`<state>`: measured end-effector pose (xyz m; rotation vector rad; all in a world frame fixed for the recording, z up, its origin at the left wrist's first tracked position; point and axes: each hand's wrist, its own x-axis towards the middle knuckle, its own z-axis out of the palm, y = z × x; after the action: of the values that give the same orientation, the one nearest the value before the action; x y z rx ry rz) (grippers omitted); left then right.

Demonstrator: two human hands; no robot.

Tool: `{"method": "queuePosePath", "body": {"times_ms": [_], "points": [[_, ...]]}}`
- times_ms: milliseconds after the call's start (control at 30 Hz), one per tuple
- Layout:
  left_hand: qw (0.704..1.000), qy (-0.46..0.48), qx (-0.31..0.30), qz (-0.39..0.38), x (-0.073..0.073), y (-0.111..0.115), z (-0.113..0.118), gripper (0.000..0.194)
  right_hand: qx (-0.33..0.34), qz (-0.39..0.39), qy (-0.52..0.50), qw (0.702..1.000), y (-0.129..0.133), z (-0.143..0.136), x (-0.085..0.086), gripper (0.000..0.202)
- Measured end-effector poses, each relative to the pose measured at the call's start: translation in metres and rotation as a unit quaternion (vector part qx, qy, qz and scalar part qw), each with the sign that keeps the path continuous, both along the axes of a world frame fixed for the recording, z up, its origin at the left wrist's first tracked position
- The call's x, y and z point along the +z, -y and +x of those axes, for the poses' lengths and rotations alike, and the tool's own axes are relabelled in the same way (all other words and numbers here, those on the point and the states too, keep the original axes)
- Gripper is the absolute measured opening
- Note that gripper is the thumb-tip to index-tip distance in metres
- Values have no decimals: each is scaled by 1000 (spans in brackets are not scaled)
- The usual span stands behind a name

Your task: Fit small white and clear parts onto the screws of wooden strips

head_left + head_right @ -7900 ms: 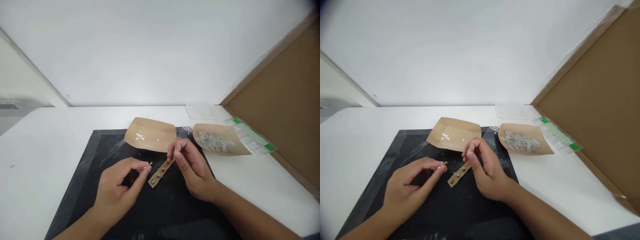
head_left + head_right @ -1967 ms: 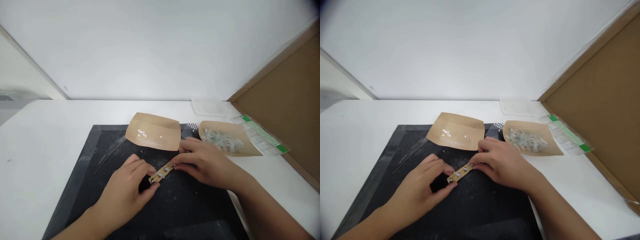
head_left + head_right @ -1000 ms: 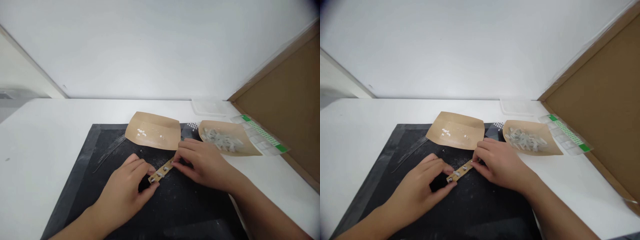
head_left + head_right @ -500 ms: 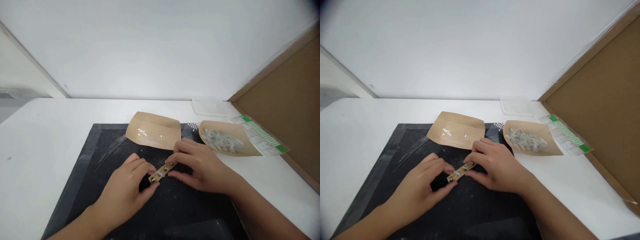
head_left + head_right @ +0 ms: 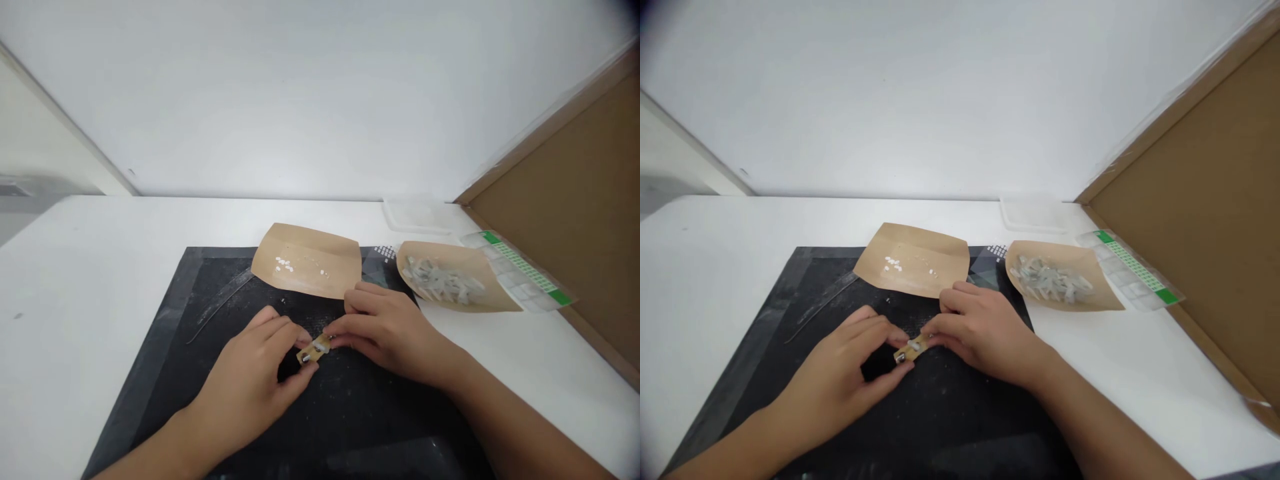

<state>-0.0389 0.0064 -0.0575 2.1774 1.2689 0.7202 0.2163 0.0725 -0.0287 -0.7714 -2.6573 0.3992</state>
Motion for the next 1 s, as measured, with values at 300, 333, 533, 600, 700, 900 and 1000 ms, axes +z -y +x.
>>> {"method": "queuePosePath", "body": {"times_ms": [300,333,533,600,700,900,1000], "points": [[1000,-2,-1,3,1,-1,0,10,-10,35,14,999,-1,2,2,14],[1000,-3,-1,3,1,-1,0,10,-9,34,15,999,-1,3,3,14],[1000,-2,-3,4,3,-1,1,10,-2,27,22,999,0,2,3,16],[1000,-1,-3,2,3,-2,2,10,0,22,20,1000,1,2,3,16],[1000,-4,-3,0,2,-2,1,10,-1,18,13,1000,1,0,4,14],[1000,-7,-3,-2,1,-1,1,10,-1,7,10,1000,1,0,1,15],[1000,-8,-5,-6,1,0,1,11,-1,13,10,1000,1,2,1,19]]}}
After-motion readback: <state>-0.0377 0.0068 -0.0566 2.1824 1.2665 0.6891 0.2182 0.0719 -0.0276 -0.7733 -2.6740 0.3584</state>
